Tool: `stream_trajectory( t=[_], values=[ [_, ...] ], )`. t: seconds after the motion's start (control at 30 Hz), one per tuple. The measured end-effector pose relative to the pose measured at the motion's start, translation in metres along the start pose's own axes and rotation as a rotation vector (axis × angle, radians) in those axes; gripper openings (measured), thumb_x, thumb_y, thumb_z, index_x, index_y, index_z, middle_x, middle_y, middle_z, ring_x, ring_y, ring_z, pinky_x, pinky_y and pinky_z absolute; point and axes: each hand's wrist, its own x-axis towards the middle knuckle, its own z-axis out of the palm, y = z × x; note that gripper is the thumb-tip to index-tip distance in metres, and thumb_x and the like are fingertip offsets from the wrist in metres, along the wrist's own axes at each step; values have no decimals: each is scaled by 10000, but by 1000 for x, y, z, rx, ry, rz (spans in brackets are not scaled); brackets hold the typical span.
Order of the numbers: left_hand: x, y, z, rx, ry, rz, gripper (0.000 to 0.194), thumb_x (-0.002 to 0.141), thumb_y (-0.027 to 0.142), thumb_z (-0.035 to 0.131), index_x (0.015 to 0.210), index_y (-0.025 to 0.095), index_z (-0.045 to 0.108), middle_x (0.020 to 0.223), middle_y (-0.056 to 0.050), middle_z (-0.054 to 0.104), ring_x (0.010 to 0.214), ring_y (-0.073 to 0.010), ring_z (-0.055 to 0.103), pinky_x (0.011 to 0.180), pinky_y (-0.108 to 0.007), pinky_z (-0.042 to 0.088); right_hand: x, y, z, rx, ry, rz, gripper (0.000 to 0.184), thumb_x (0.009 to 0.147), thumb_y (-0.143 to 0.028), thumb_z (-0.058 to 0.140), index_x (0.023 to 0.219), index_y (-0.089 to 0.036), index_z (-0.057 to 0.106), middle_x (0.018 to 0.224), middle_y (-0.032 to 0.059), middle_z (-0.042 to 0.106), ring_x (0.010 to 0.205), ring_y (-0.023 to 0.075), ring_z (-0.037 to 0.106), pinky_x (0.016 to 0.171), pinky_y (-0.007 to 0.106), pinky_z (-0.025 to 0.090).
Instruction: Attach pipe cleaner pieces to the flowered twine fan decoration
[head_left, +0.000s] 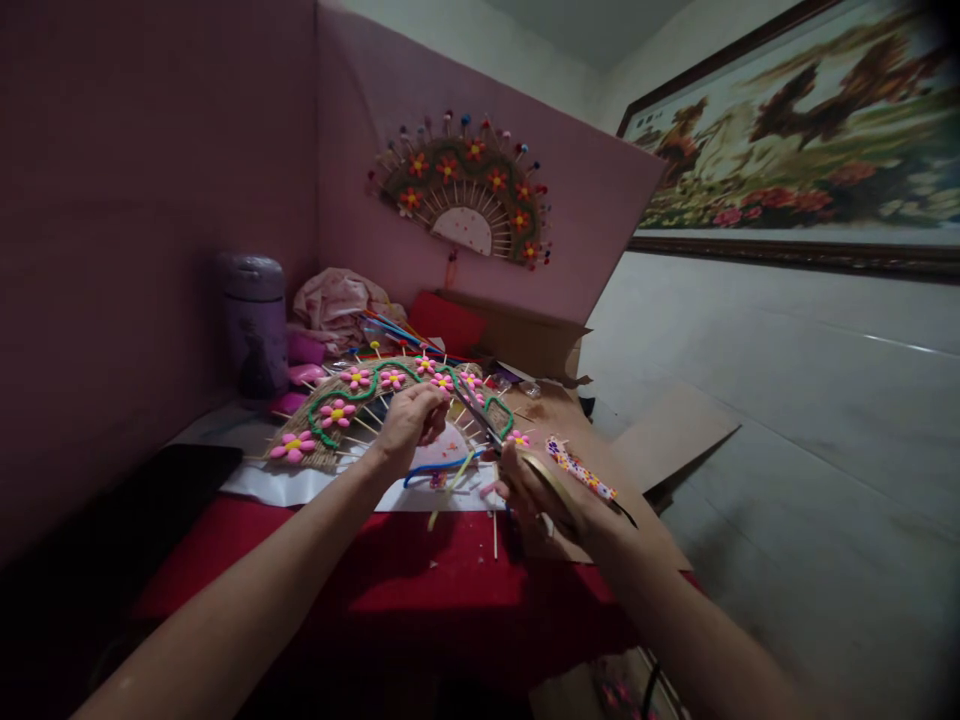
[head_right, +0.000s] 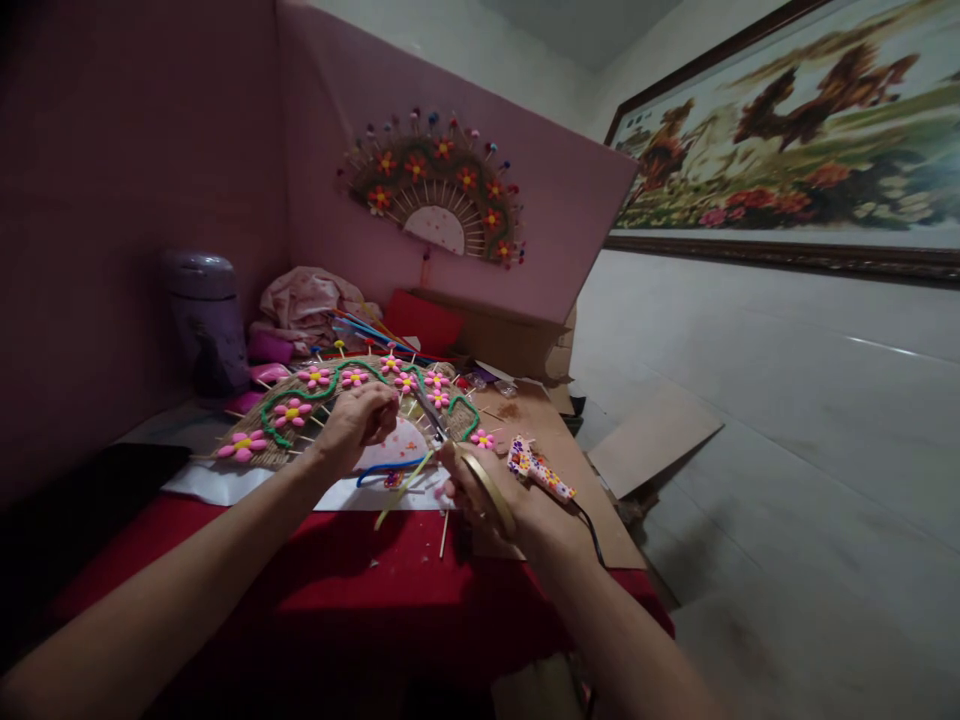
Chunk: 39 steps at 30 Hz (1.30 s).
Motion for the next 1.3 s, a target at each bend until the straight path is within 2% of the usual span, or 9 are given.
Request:
stream_trajectory(
  t=[0.1,0.23,0.37,0.57,0.7,0.8,0.9,1.13,1.3],
  values=[
    [3,13,-4,-84,109,150,164,661,217,547,555,166,433,427,69,389,320,-37,285,312,-165,126,0,12,6,173,-121,-23,132,754,-290,585,842,-215,649,626,-40,622,531,101,554,444,197,394],
    [3,24,-6,-103,150,243,174,661,211,559,549,165,434,436,68,407,332,-39,312,317,-161,158,-4,14,4,588,-381,-98,353,697,-330,681,1030,-232,616,860,-26,658,742,140,589,624,231,446],
    [3,21,-5,-57,108,246,148,663,211,563,570,161,459,445,69,423,352,-38,341,340,-153,202,2,3,5,576,-451,-264,436,687,-285,693,1109,-255,591,980,11,647,891,172,568,775,286,421],
    [-1,8,-2,82,5,178,163,710,238,550,586,154,485,441,60,430,369,-41,354,361,-157,233,20,-9,40,532,-433,-324,570,678,-73,594,1225,-196,492,1097,64,605,960,183,547,823,300,419],
    [-4,4,0,106,-44,90,145,714,248,556,618,148,513,443,63,430,367,-37,350,367,-154,240,21,-7,47,553,-306,-308,350,746,-119,600,1082,-216,597,1027,51,617,946,177,542,817,300,415],
    [-5,0,2,94,-124,-2,140,719,254,561,634,149,525,451,61,437,374,-40,368,372,-150,239,21,-8,35,576,-41,-57,97,806,-172,563,846,-201,647,853,34,627,817,161,556,739,293,425],
    [-7,-3,3,106,-249,-110,174,729,286,581,639,146,530,456,54,447,372,-39,365,368,-151,220,25,-13,21,688,218,115,112,825,-196,546,909,-188,620,844,36,610,752,145,552,660,266,434],
    [-15,-5,4,80,-406,-224,253,763,355,597,671,123,558,529,15,522,374,-38,380,350,-164,232,31,-20,27,874,365,57,76,816,-180,565,816,-213,633,803,18,592,769,148,553,678,279,444],
    [-17,-5,9,-94,-344,-269,225,699,295,687,667,107,567,586,4,557,410,-32,434,360,-146,298,29,-21,38,982,451,125,47,817,-207,575,786,-210,610,819,11,568,773,138,540,659,262,438]
  ],
)
